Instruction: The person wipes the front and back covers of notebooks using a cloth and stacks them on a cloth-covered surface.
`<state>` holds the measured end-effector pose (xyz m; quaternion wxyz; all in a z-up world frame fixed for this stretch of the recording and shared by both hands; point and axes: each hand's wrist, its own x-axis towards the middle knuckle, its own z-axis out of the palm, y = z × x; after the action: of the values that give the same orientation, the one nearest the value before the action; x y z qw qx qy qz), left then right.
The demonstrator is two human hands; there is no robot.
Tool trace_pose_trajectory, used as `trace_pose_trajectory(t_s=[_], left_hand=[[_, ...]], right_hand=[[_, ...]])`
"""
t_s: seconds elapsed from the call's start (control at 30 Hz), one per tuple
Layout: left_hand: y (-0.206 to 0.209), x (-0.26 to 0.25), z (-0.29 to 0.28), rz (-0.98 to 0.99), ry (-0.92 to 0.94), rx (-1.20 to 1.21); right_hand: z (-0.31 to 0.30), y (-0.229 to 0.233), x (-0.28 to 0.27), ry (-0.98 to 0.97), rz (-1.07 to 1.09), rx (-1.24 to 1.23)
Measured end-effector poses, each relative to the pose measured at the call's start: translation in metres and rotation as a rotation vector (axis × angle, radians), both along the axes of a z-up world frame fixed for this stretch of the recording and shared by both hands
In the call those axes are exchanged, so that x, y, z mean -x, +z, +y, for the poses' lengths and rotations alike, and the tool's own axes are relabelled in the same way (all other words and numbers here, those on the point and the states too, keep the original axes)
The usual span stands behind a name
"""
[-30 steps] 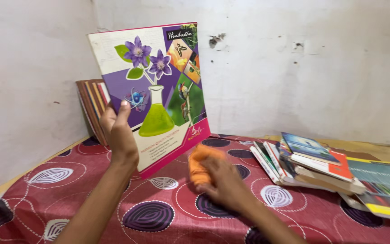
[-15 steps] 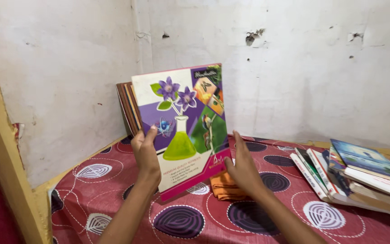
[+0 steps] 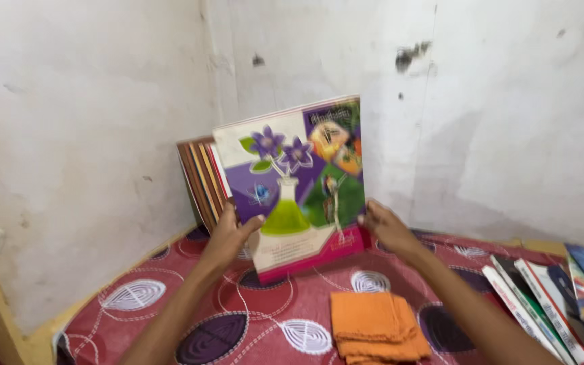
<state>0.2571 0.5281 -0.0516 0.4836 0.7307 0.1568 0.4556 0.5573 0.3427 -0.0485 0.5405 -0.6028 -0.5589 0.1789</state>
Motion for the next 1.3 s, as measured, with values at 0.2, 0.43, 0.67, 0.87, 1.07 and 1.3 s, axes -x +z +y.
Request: trace_pose_trajectory(t_s=[0.2, 0.43, 0.67, 0.87, 1.07, 1.3], left_hand=[[-0.063, -0.015, 0.042, 0.401, -0.074, -0.176], [-0.067, -0.026, 0.056, 0.435, -0.019, -0.136], [-0.061, -0.019, 0.060, 0.509, -0.008, -0.239], [-0.061, -0.018, 0.077, 0.467, 0.207, -0.429], [-0.061, -0.008, 0.098, 0.508, 0.285, -0.342], [-0.074, 0.002, 0.116, 0.457, 0.121, -0.273]], right_hand=[[0.068, -0.029, -0.053, 0.075, -0.006, -0.110], [0.121, -0.043, -0.046, 0.042, 0.173, -0.098], [0.176, -0.085, -0.065, -0.297, -0.220, -0.023], [0.214, -0.077, -0.049, -0.338, -0.182, -0.164], [0.263, -0.083, -0.044, 0.057, -0.210, -0.307], [0.255, -0.083, -0.034, 0.093, -0.365, -0.150]])
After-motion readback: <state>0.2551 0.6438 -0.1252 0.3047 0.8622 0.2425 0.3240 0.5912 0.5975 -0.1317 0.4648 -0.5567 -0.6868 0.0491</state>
